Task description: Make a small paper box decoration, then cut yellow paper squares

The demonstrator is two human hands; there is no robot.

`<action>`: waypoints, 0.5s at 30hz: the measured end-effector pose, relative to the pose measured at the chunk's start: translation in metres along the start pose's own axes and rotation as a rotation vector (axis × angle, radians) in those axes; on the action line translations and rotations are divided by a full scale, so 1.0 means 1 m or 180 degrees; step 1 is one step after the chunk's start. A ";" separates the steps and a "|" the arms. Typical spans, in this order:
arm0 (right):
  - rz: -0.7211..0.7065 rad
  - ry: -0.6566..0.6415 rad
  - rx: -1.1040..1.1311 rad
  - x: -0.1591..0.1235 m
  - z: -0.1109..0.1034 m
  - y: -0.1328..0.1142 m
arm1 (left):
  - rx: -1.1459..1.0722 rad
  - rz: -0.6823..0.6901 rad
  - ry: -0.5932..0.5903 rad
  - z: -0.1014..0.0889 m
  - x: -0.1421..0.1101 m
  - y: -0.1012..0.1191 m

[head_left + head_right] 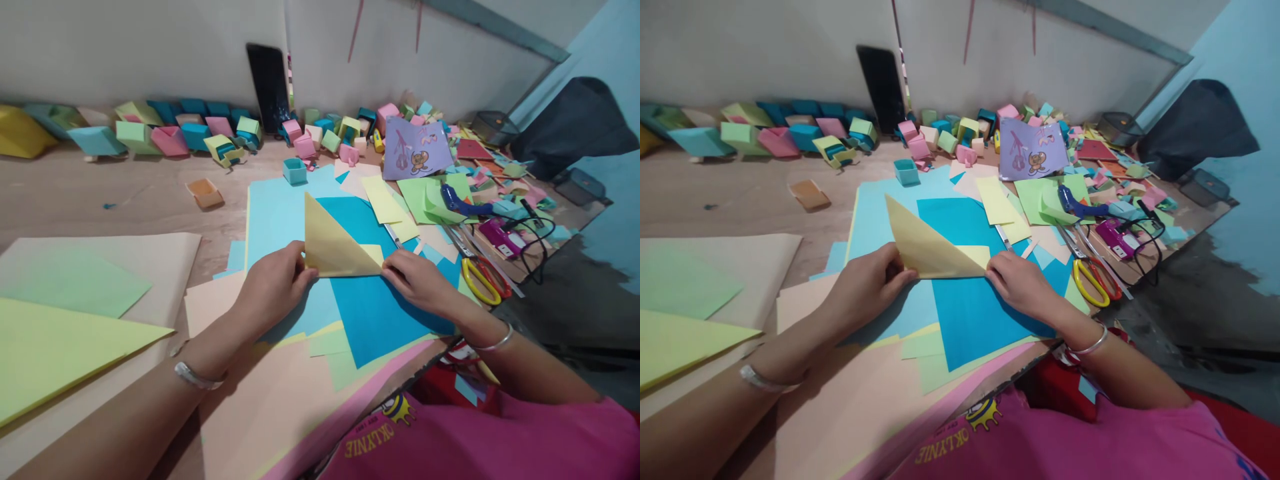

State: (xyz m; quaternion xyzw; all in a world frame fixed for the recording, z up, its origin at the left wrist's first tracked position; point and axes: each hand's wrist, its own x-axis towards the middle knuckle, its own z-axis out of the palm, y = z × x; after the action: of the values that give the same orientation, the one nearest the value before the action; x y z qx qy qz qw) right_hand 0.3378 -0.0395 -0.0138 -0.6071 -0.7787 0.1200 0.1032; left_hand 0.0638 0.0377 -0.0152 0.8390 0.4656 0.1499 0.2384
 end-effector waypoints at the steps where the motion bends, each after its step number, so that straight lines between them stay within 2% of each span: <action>1: 0.0044 -0.0013 -0.0038 0.001 0.000 0.000 | 0.0011 -0.0044 0.0011 0.001 0.000 0.001; 10: 0.0282 -0.0108 -0.0821 0.003 0.005 -0.010 | -0.0115 -0.0418 0.0180 0.006 0.001 0.010; 15: 0.0376 -0.0093 -0.1087 0.004 0.008 -0.012 | -0.0026 -0.0387 0.0249 0.007 0.000 0.009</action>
State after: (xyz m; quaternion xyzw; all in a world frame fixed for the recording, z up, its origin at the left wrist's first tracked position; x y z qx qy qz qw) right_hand 0.3231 -0.0385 -0.0175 -0.6586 -0.7522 0.0007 -0.0199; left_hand 0.0737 0.0320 -0.0158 0.8016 0.5240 0.1698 0.2321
